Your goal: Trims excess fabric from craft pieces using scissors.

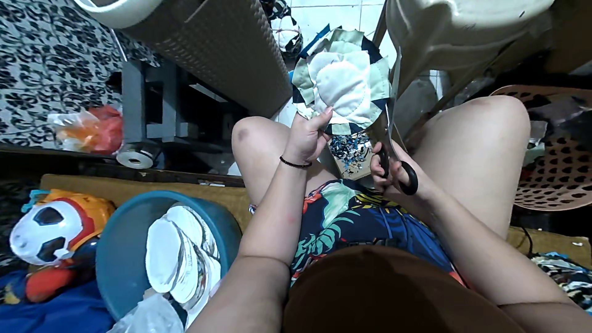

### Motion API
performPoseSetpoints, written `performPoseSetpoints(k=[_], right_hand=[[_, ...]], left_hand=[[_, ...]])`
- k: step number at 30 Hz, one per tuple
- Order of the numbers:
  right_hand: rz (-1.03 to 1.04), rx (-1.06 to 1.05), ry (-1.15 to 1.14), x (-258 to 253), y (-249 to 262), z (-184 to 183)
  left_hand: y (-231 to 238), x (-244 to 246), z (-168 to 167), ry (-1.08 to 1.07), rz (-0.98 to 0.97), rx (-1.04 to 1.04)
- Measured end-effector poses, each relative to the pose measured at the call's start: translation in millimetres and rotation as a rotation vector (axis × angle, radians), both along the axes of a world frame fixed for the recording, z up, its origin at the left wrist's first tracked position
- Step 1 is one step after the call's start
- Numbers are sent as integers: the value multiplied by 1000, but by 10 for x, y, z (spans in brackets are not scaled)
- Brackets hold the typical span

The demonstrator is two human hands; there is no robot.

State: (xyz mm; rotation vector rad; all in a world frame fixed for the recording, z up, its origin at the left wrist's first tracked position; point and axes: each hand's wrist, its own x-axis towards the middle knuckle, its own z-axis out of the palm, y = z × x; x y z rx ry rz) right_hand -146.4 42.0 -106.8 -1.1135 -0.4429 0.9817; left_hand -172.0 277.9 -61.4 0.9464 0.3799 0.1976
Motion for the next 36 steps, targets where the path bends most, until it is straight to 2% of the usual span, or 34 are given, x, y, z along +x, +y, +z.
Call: performPoseSetpoints(k=[5,12,18,23,36], right_hand=[[-7,-22,-41,11,1,-10],[89,68,61,-61,40,-50],[34,83,21,-47,122,-19],[-19,7,13,-19,97,72],[-34,-37,-17,-25,101,77]], left_hand=[[-22,-1,-3,-3,-2,46],[25,70,19,41,146,-127],[-36,39,14,49,78,-115],[-28,23,5,46,3,-60],[15,9,-7,46,4,-25]])
